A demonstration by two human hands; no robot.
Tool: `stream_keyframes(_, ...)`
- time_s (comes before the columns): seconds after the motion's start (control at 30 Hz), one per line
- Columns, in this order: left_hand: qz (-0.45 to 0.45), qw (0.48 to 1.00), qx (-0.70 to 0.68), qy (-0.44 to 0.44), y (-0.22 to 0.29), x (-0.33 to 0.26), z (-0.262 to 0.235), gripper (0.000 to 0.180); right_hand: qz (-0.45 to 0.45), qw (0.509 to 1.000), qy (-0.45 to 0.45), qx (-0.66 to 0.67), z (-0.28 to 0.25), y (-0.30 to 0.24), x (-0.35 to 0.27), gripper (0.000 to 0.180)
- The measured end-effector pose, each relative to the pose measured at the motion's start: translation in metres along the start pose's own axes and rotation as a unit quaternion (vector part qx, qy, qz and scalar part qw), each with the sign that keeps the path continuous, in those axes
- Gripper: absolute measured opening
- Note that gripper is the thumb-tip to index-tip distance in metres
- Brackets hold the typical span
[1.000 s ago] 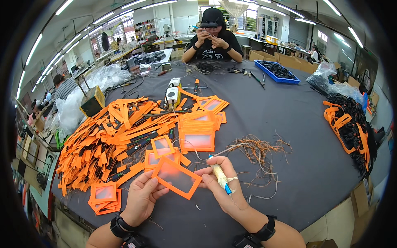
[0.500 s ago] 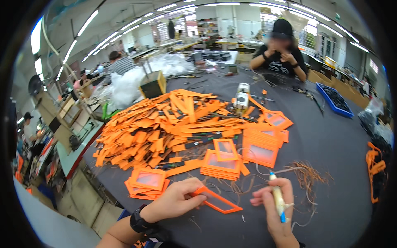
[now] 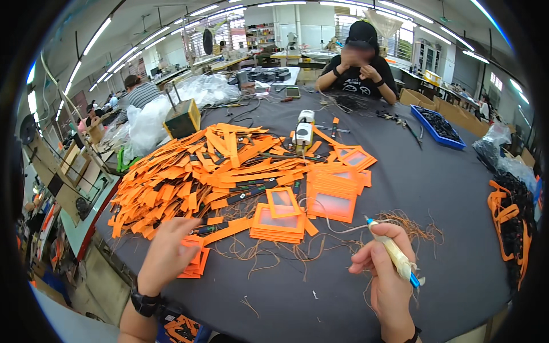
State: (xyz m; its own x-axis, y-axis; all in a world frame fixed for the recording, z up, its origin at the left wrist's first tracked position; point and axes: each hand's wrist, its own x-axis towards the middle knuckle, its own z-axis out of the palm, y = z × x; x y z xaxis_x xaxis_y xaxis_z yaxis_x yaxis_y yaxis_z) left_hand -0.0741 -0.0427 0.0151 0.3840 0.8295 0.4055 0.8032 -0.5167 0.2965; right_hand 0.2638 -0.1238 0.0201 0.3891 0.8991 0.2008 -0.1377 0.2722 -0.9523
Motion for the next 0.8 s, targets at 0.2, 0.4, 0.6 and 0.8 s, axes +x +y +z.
stream_keyframes(0.2, 0.188, 0.974, 0.021, -0.126, 0.048, 0.095, 0.071, 0.034, 0.040, 0.998, -0.008, 0.040, -0.016, 0.016, 0.012, 0.025)
stream_keyframes(0.4, 0.193, 0.974, 0.082, -0.088, 0.034, 0.119, 0.118, 0.022, 0.092, 0.990, -0.007, 0.104, -0.029, 0.024, 0.022, 0.028)
stream_keyframes(0.6, 0.198, 0.977, 0.003, 0.077, 0.063, 0.113, 0.071, 0.016, 0.036, 0.999, -0.029, 0.005, -0.025, 0.022, 0.012, 0.024)
stream_keyframes(0.8, 0.009, 0.896, -0.372, -0.243, 0.097, 0.083, 0.029, 0.015, -0.068, 0.991, -0.101, -0.055, -0.004, 0.028, -0.006, 0.042)
